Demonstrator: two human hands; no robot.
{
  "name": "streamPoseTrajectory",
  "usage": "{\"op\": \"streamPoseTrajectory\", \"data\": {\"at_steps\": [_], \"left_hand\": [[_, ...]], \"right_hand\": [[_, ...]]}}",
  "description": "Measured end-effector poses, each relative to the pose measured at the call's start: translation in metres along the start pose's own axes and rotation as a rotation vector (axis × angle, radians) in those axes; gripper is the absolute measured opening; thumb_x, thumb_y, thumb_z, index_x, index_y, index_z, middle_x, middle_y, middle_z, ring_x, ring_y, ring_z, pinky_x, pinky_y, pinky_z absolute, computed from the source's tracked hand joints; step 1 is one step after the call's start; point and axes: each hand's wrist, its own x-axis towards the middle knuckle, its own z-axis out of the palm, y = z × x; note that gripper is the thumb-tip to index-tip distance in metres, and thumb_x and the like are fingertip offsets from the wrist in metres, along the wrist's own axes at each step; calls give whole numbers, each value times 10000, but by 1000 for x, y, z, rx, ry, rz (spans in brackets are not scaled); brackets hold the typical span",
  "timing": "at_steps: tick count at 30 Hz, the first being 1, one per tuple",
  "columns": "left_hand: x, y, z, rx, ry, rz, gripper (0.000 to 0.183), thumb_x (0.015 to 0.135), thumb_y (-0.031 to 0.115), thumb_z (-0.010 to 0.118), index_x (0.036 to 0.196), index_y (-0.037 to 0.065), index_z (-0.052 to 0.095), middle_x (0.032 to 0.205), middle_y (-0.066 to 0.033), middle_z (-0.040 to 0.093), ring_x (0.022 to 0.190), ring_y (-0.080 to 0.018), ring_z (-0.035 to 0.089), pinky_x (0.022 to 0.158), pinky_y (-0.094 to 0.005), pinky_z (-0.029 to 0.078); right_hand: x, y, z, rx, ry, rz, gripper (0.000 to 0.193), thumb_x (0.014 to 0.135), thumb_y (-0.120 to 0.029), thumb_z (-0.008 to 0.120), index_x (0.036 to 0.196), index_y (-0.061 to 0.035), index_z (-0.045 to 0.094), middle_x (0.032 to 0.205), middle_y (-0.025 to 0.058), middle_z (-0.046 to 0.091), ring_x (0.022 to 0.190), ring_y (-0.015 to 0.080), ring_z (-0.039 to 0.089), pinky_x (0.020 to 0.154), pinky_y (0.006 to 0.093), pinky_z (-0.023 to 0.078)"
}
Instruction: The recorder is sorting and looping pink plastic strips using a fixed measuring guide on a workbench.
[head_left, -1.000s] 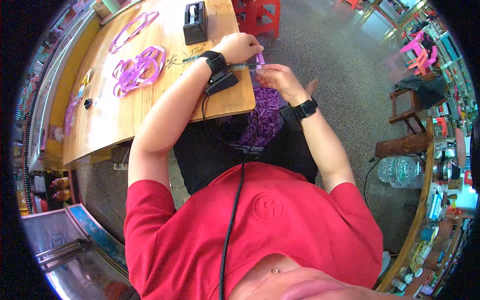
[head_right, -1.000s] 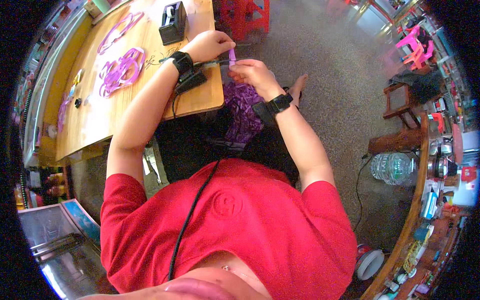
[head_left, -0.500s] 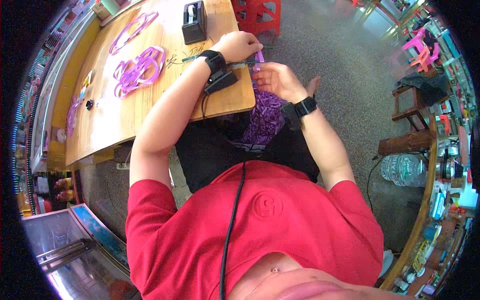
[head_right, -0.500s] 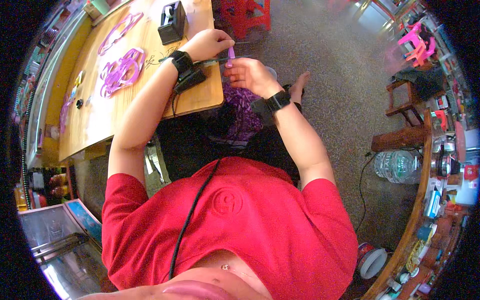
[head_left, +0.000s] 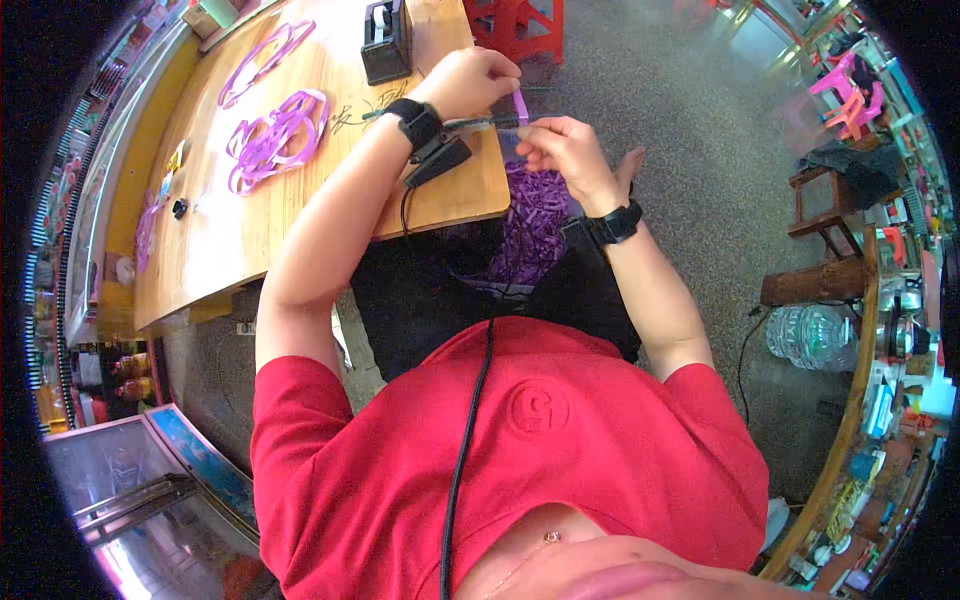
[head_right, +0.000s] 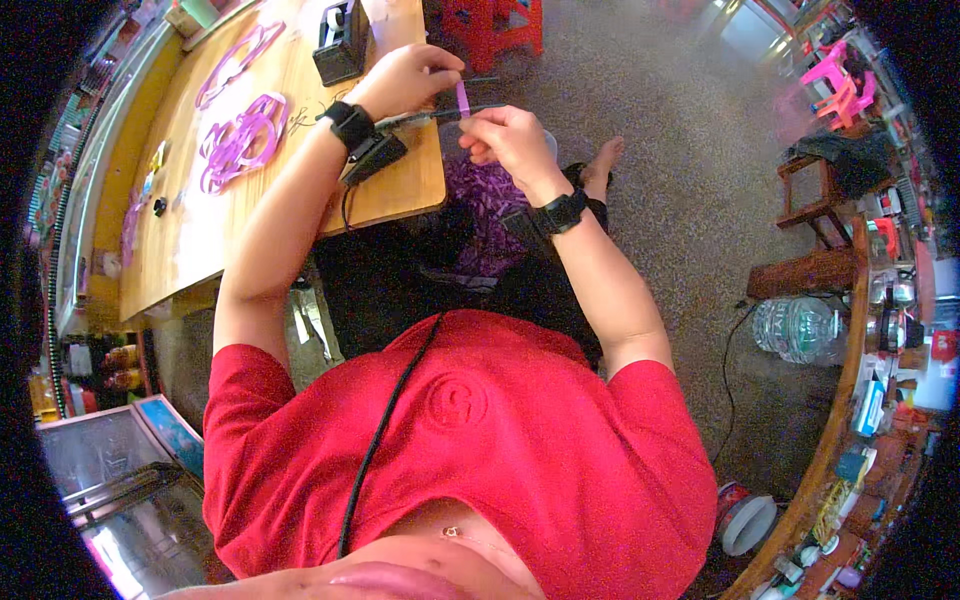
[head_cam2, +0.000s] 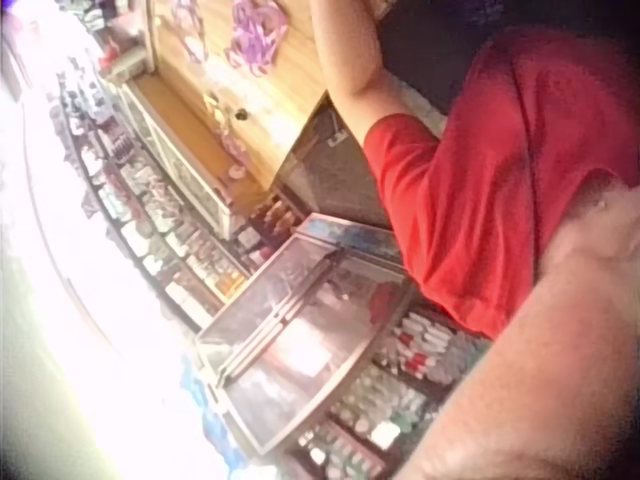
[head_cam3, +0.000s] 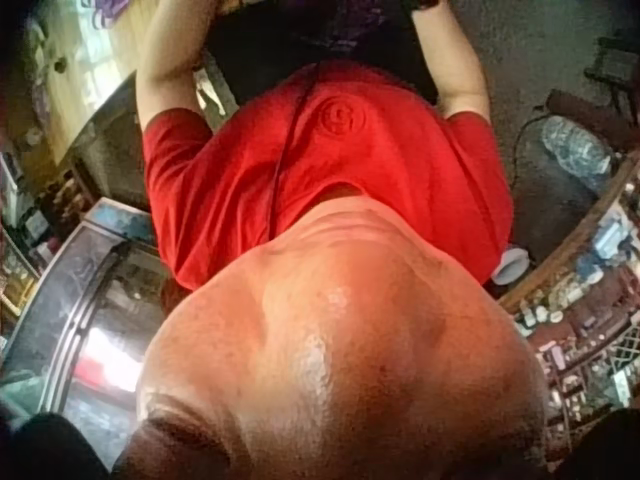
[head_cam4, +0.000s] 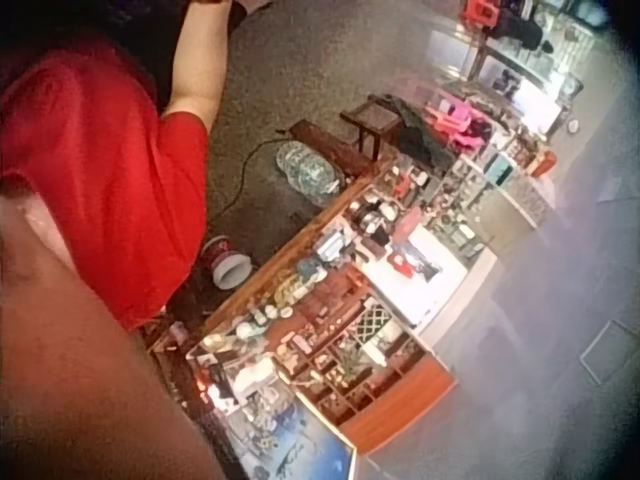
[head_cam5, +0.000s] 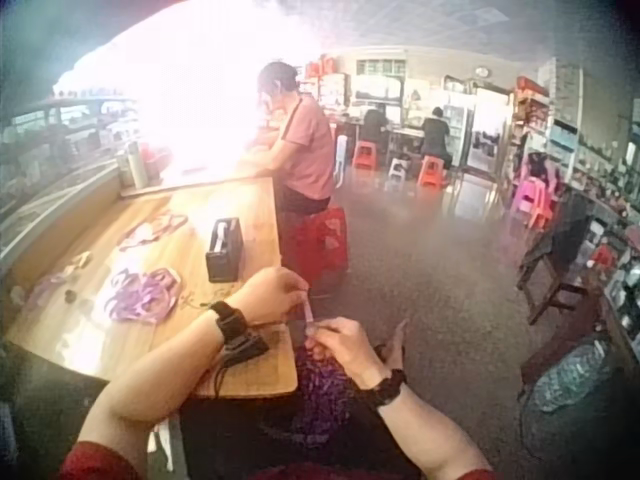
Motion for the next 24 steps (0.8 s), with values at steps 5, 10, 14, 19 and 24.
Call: {"op": "streamPoseTrajectory", "data": {"at_steps": [5,10,14,19,24], "left_hand": [[-13,46,-29,-317,-331,-441,305,925,333,627,903,36,696,725,-52,659,514,-112,566,446,-260,437],[-25,55,-36,-705,-498,-705,303,952,340,605,830,62,612,670,-20,601,478,-78,501,377,-236,345],[-27,48,-27,-979,-557,-829,291,965,330,592,836,69,574,652,-20,584,466,-82,464,367,-249,323],[-28,39,-16,-1074,-554,-792,228,984,273,563,905,59,561,700,-55,588,486,-118,466,410,-263,337],[-34,33,-14,-1061,-544,-613,232,950,239,542,919,18,604,773,-94,647,543,-160,581,456,-292,472]], "right_hand": [[-2,2,-7,32,18,-9,212,877,-174,687,976,13,666,801,77,689,649,113,626,600,245,535],[-4,-3,1,145,26,11,186,881,-161,682,965,4,667,801,73,688,643,116,627,596,241,530],[-4,-5,4,152,-30,20,189,907,-169,657,980,5,660,817,70,675,674,117,624,617,246,523],[-12,-46,-1,-187,47,-43,190,903,-215,666,943,-31,689,775,39,668,613,86,585,555,213,473],[39,-100,31,-299,-155,-138,201,902,-234,674,939,-37,688,759,4,659,526,32,482,470,190,366]]}}
